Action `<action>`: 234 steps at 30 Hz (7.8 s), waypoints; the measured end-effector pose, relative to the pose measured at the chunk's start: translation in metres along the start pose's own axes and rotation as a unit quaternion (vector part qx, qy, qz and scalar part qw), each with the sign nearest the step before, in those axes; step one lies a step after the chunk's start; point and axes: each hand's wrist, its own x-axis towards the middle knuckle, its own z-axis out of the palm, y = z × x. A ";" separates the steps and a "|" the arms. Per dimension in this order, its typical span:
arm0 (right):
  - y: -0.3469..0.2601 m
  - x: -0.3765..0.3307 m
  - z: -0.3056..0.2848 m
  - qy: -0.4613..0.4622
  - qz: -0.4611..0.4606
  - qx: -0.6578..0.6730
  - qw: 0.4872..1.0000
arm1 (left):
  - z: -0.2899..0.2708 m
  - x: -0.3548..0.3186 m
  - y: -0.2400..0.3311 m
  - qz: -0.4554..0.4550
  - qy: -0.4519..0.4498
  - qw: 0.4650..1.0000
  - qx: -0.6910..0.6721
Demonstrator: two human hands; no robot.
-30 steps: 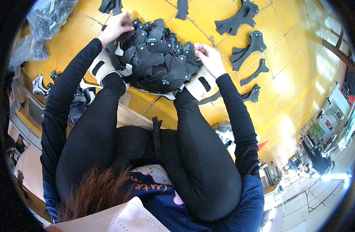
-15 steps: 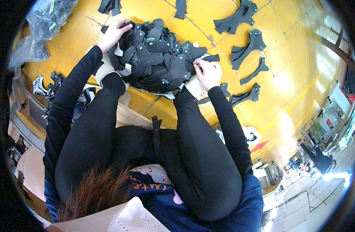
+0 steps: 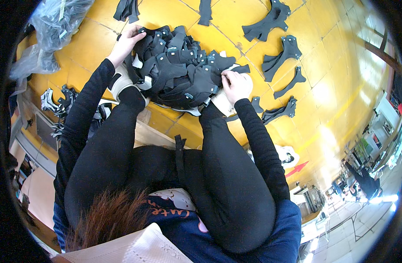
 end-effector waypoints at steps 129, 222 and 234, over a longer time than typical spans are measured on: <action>-0.026 0.041 -0.149 0.093 0.175 0.392 0.898 | 0.107 -0.087 0.046 -0.192 -0.305 0.912 -0.197; -0.052 -0.006 -0.024 -0.143 0.171 0.169 0.960 | 0.023 -0.101 0.083 -0.116 -0.132 0.831 -0.528; -0.060 -0.023 -0.028 -0.213 0.227 0.318 0.895 | 0.035 -0.109 0.089 -0.157 -0.197 0.825 -0.505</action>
